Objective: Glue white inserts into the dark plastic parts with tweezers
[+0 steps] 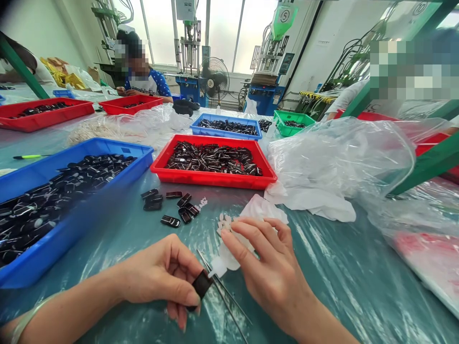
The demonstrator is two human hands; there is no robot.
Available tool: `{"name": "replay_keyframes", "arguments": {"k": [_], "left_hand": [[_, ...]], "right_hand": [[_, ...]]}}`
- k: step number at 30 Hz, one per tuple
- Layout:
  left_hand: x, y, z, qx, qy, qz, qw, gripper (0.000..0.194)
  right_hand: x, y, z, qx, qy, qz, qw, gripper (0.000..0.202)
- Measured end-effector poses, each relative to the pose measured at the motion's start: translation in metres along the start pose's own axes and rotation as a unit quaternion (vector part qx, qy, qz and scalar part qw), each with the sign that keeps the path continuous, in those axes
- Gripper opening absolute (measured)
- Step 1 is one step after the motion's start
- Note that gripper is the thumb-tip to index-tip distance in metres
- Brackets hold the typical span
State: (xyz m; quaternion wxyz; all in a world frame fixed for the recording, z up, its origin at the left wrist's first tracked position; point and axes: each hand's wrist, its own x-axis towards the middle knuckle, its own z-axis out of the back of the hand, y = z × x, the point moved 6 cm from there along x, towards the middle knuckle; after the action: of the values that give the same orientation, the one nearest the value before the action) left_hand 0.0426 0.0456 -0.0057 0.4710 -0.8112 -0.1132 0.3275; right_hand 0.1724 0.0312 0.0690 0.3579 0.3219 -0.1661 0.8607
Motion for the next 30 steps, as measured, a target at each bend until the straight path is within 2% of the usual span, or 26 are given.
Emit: {"name": "replay_keyframes", "arguments": {"k": [11, 17, 21, 23, 24, 27, 28, 30], "left_hand": [[0.002, 0.003, 0.000, 0.006, -0.003, 0.014, 1.000, 0.006], [0.002, 0.002, 0.001, 0.011, -0.014, 0.002, 1.000, 0.011], [0.003, 0.002, 0.003, 0.019, -0.031, -0.003, 0.999, 0.017], [0.004, 0.003, 0.005, 0.024, -0.044, -0.012, 0.999, 0.024], [0.005, 0.002, 0.007, 0.032, -0.051, -0.021, 0.998, 0.026], [0.005, 0.000, 0.009, 0.074, -0.065, -0.060, 0.993, 0.027], [0.005, -0.001, 0.010, 0.086, -0.068, -0.070, 0.992, 0.027], [0.004, -0.003, 0.010, 0.099, -0.074, -0.079, 0.989, 0.026]], "right_hand": [[-0.012, 0.007, -0.001, -0.027, 0.021, 0.025, 0.999, 0.028], [-0.007, 0.002, -0.001, 0.010, 0.019, 0.010, 1.000, 0.031], [-0.005, -0.010, -0.005, 0.058, 0.009, -0.025, 0.998, 0.033], [-0.008, -0.024, -0.008, 0.081, 0.008, -0.085, 0.993, 0.031], [-0.011, -0.035, -0.010, 0.097, 0.007, -0.144, 0.985, 0.029], [-0.032, -0.072, -0.014, 0.147, 0.004, -0.359, 0.922, 0.029], [-0.040, -0.081, -0.014, 0.156, 0.001, -0.411, 0.898, 0.033], [-0.055, -0.096, -0.010, 0.156, -0.006, -0.466, 0.871, 0.036]]}}
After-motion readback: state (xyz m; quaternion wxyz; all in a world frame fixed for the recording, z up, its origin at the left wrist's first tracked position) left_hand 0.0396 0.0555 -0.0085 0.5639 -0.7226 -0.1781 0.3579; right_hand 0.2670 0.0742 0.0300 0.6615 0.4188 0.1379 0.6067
